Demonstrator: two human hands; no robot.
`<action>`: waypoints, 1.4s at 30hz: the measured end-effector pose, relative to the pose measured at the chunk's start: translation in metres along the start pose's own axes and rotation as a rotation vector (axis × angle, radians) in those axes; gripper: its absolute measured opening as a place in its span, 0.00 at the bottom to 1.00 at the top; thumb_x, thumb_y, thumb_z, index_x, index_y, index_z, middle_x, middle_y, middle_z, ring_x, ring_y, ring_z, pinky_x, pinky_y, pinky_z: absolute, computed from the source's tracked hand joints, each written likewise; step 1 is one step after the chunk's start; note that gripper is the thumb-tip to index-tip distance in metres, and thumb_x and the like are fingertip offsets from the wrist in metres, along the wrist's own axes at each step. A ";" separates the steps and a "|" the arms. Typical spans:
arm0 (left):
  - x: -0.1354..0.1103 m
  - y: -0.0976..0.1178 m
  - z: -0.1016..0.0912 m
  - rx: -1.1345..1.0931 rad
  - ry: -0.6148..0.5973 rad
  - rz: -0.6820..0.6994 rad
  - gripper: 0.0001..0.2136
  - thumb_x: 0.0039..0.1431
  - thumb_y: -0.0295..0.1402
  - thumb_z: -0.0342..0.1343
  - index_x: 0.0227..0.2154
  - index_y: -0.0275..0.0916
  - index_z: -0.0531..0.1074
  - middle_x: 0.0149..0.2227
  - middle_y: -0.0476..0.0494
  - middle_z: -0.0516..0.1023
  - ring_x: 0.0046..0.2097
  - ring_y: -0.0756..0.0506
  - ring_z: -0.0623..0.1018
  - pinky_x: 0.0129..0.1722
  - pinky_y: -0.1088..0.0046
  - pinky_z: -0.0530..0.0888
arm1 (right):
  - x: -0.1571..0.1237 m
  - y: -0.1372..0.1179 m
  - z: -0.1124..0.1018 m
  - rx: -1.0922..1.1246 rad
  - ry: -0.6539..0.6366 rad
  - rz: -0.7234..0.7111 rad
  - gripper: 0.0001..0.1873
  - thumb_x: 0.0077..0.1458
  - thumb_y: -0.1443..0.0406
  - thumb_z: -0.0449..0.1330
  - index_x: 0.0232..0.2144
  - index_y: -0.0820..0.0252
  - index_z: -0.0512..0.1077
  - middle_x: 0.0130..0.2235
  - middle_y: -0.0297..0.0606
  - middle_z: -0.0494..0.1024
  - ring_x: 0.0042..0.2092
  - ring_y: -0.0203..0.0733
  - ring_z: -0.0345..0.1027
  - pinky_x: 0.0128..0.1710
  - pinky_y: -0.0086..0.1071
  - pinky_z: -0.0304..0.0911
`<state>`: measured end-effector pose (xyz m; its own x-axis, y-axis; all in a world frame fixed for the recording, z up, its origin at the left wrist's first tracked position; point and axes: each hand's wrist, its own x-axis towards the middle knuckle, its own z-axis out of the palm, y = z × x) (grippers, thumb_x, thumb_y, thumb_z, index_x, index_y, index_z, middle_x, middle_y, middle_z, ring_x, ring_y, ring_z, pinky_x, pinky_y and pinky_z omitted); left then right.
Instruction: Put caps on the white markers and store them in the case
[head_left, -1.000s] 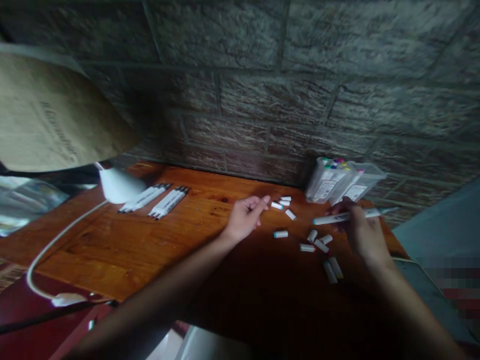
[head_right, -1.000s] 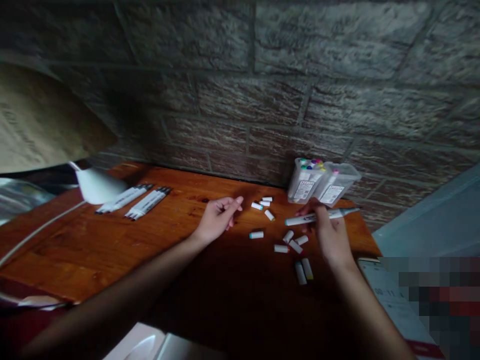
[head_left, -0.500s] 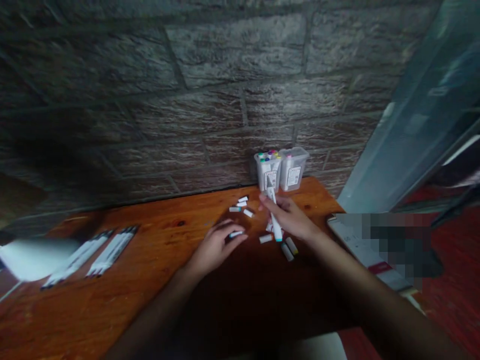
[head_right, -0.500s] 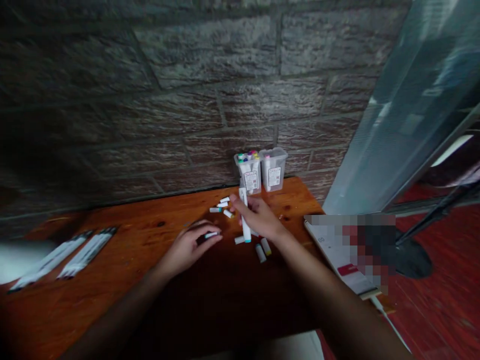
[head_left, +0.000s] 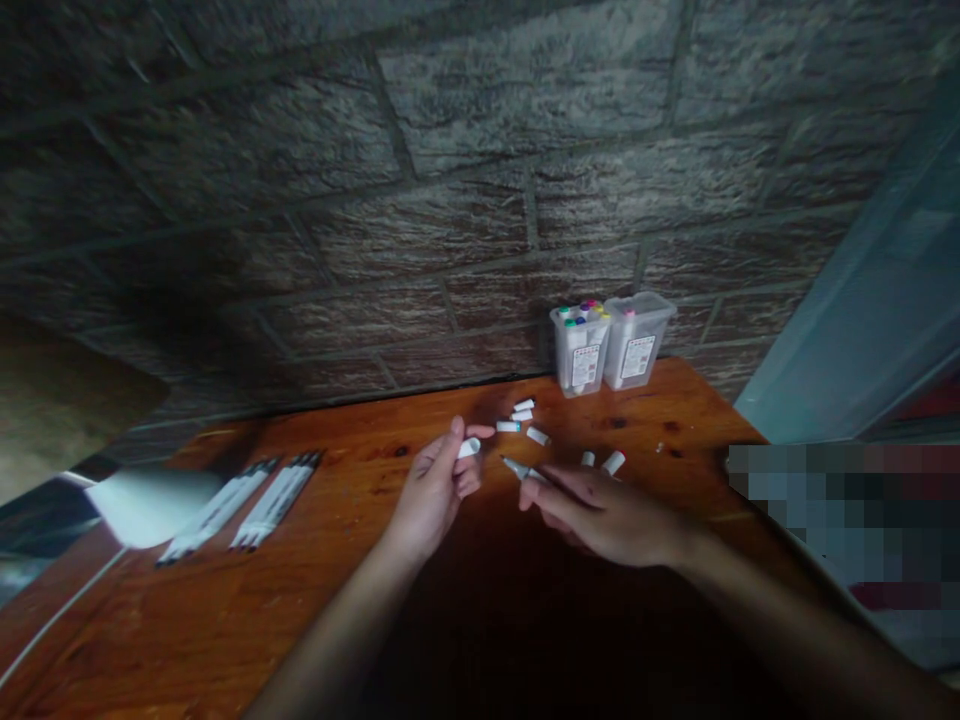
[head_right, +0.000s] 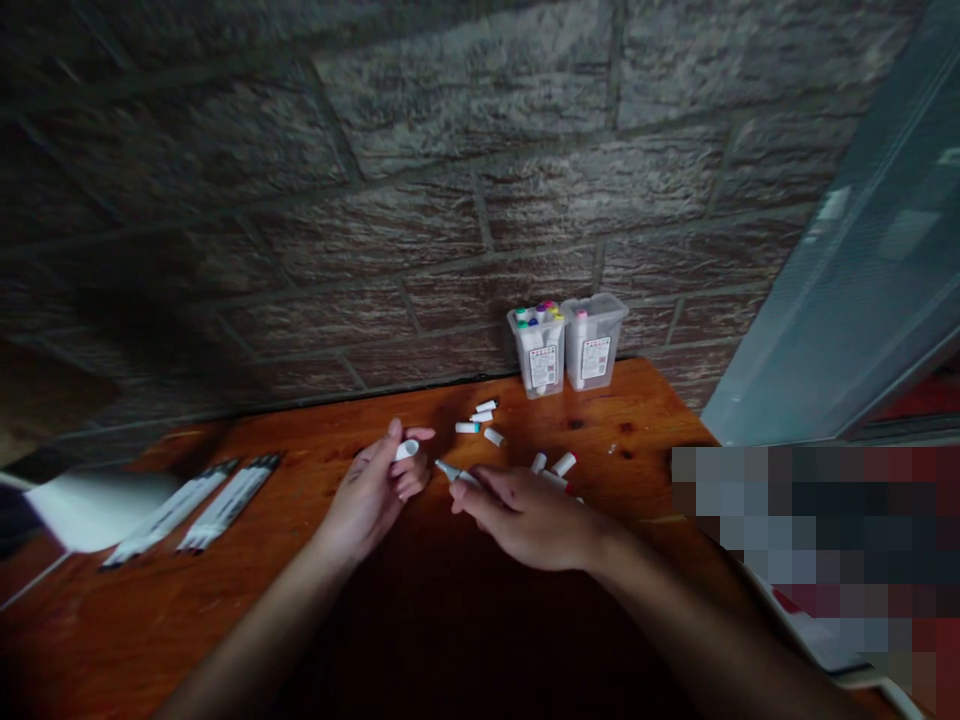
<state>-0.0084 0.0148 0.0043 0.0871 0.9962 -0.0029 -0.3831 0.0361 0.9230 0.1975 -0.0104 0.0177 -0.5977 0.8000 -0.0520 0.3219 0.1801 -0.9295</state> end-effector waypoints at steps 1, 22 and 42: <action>-0.001 0.000 0.000 0.018 0.000 -0.003 0.20 0.58 0.47 0.61 0.37 0.31 0.77 0.20 0.59 0.48 0.20 0.58 0.53 0.20 0.81 0.51 | -0.001 -0.002 0.000 -0.027 -0.001 -0.005 0.20 0.68 0.52 0.47 0.39 0.58 0.71 0.25 0.29 0.66 0.24 0.31 0.60 0.26 0.26 0.56; -0.006 -0.002 -0.001 0.156 -0.039 0.038 0.15 0.62 0.45 0.57 0.33 0.36 0.72 0.19 0.58 0.53 0.21 0.56 0.53 0.20 0.80 0.52 | -0.002 0.001 -0.004 -0.051 0.018 -0.020 0.19 0.66 0.52 0.50 0.39 0.58 0.73 0.29 0.31 0.70 0.32 0.35 0.65 0.32 0.29 0.56; -0.014 0.000 0.004 0.391 -0.106 0.096 0.18 0.60 0.49 0.58 0.31 0.35 0.75 0.19 0.56 0.58 0.22 0.55 0.56 0.21 0.78 0.53 | 0.002 0.009 -0.001 -0.147 -0.008 -0.044 0.16 0.65 0.56 0.52 0.28 0.59 0.66 0.26 0.28 0.64 0.28 0.33 0.57 0.29 0.29 0.50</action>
<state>-0.0056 0.0010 0.0057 0.1703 0.9791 0.1111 -0.0181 -0.1096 0.9938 0.2000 -0.0069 0.0095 -0.6191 0.7851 -0.0162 0.3989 0.2966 -0.8677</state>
